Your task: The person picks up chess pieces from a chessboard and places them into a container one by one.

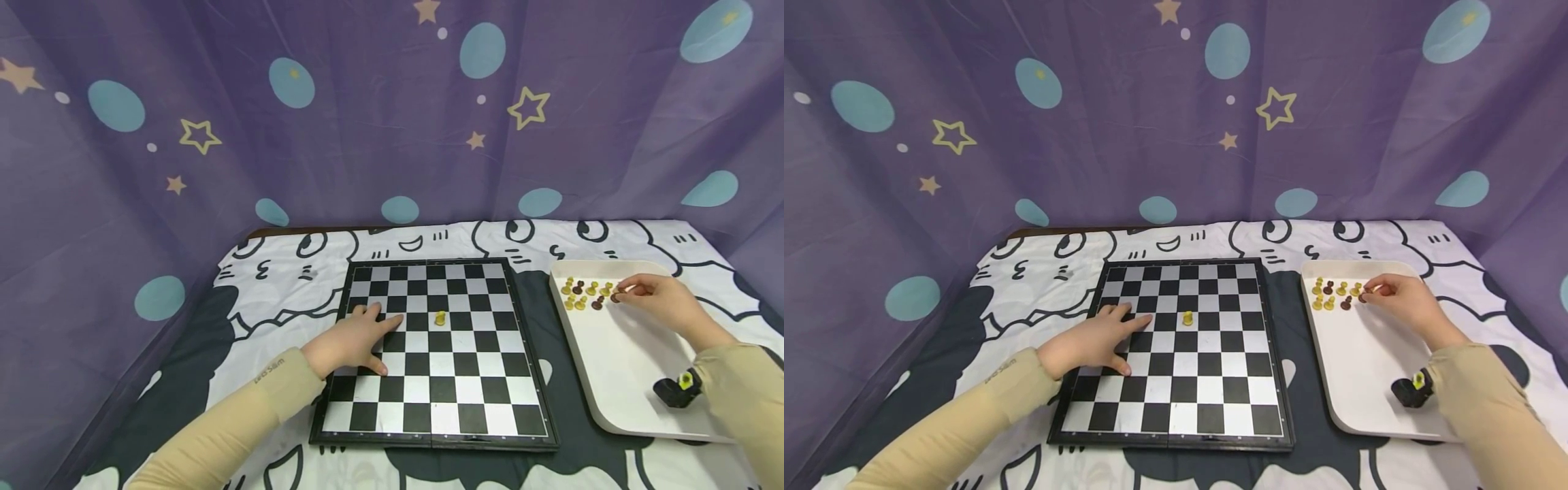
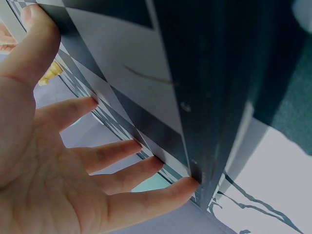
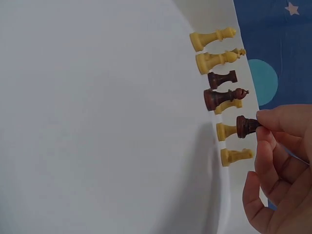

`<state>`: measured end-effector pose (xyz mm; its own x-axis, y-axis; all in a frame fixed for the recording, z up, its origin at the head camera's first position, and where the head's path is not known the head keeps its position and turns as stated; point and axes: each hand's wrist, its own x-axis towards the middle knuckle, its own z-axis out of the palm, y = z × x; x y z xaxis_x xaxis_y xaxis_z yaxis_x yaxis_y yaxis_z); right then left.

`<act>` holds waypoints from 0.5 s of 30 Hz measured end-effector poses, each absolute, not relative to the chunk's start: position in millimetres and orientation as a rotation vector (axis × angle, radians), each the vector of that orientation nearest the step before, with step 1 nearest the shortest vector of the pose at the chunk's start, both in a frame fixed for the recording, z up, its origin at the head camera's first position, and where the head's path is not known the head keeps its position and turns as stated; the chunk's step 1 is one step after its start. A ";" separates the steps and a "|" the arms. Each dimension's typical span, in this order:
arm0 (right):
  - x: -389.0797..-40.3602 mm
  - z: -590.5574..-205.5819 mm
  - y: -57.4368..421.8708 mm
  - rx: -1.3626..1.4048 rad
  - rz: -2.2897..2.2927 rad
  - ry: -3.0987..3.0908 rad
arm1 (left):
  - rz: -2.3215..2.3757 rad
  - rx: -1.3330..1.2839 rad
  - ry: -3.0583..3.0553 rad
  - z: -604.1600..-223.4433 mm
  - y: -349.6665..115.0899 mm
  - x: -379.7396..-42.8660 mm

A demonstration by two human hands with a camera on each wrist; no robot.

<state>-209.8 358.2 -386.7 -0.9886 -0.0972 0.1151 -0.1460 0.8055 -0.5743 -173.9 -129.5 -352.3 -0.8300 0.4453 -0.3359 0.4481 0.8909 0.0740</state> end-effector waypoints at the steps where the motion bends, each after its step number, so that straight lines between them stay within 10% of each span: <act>1: -210.5 -387.4 358.4 0.197 0.933 -2.919 | -0.011 0.662 2.710 -352.1 -129.5 -174.0; 15: -210.4 -394.7 356.2 0.163 0.901 -3.008 | -0.008 0.658 2.710 -351.6 -129.4 -172.8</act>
<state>-210.4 356.2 -394.7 -0.9947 -0.0998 0.0266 -0.0980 0.8303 -0.5486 -172.8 -129.4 -351.6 -0.8305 0.4433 -0.3371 0.4453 0.8921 0.0762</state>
